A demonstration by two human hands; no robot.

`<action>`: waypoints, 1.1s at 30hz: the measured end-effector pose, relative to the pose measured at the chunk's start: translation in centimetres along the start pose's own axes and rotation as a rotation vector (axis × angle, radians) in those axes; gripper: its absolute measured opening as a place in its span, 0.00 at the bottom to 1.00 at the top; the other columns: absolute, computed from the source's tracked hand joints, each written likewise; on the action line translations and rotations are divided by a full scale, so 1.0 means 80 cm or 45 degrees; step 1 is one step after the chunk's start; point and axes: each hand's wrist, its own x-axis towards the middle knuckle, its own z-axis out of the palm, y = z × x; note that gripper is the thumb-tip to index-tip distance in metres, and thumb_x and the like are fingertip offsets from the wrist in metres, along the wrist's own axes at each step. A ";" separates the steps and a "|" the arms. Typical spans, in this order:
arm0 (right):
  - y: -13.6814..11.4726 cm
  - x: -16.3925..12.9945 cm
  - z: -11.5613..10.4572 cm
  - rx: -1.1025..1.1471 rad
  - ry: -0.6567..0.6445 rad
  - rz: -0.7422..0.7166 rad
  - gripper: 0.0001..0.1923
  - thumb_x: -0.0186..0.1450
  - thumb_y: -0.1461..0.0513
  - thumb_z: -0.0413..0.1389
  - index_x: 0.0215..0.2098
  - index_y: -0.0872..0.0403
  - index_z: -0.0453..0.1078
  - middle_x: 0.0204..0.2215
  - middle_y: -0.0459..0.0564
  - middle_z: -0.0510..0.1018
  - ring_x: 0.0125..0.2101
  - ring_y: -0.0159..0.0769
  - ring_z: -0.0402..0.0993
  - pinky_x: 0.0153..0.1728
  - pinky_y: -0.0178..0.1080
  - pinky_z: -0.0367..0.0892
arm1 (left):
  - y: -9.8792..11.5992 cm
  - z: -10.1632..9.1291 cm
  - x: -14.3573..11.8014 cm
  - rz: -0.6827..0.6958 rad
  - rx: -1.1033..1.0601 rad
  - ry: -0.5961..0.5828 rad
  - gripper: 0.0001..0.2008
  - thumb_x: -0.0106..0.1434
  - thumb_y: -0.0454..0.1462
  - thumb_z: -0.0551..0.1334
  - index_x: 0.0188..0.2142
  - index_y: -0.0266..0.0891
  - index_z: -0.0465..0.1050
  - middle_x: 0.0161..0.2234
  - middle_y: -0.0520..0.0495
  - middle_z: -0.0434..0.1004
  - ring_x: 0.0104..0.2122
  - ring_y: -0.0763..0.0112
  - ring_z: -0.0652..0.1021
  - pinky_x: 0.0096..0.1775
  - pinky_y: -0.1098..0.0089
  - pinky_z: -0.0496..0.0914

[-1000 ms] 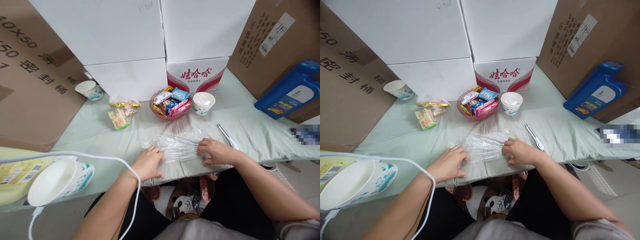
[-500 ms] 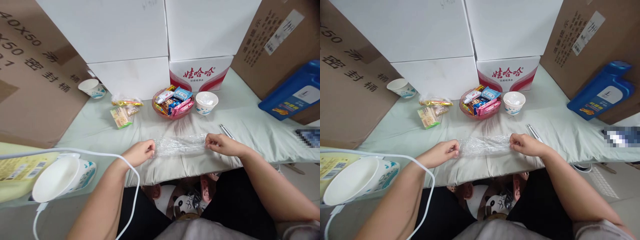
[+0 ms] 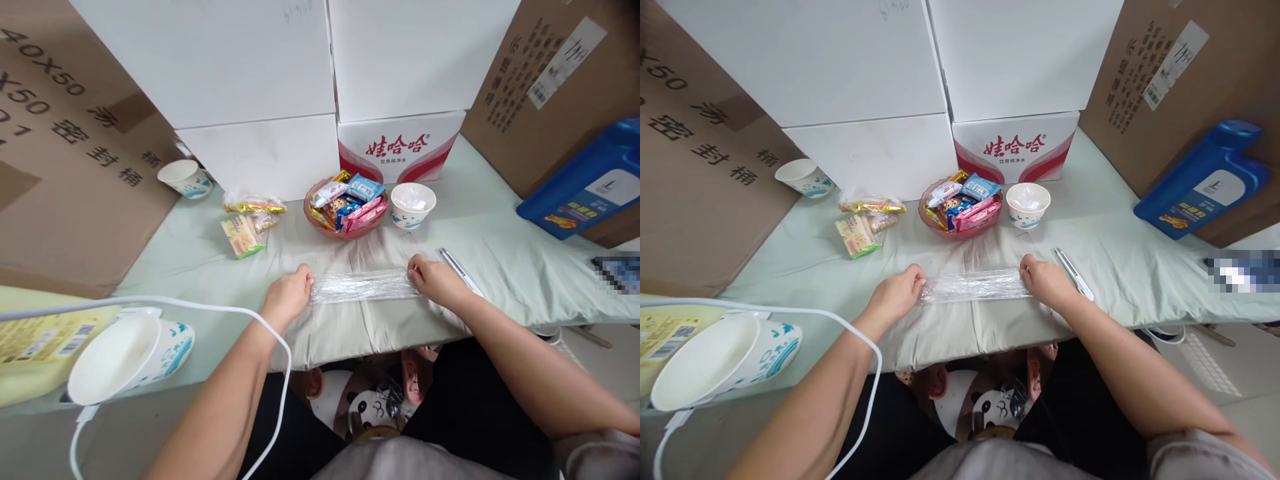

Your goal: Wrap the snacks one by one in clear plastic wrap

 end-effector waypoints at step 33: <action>-0.010 -0.027 -0.009 0.260 -0.197 -0.339 0.01 0.60 0.64 0.56 0.31 0.54 0.67 0.32 0.50 0.75 0.35 0.38 0.72 0.38 0.38 0.65 | 0.092 0.062 -0.063 0.816 -0.240 0.289 0.30 0.63 0.43 0.62 0.61 0.36 0.60 0.58 0.37 0.66 0.59 0.50 0.64 0.58 0.51 0.61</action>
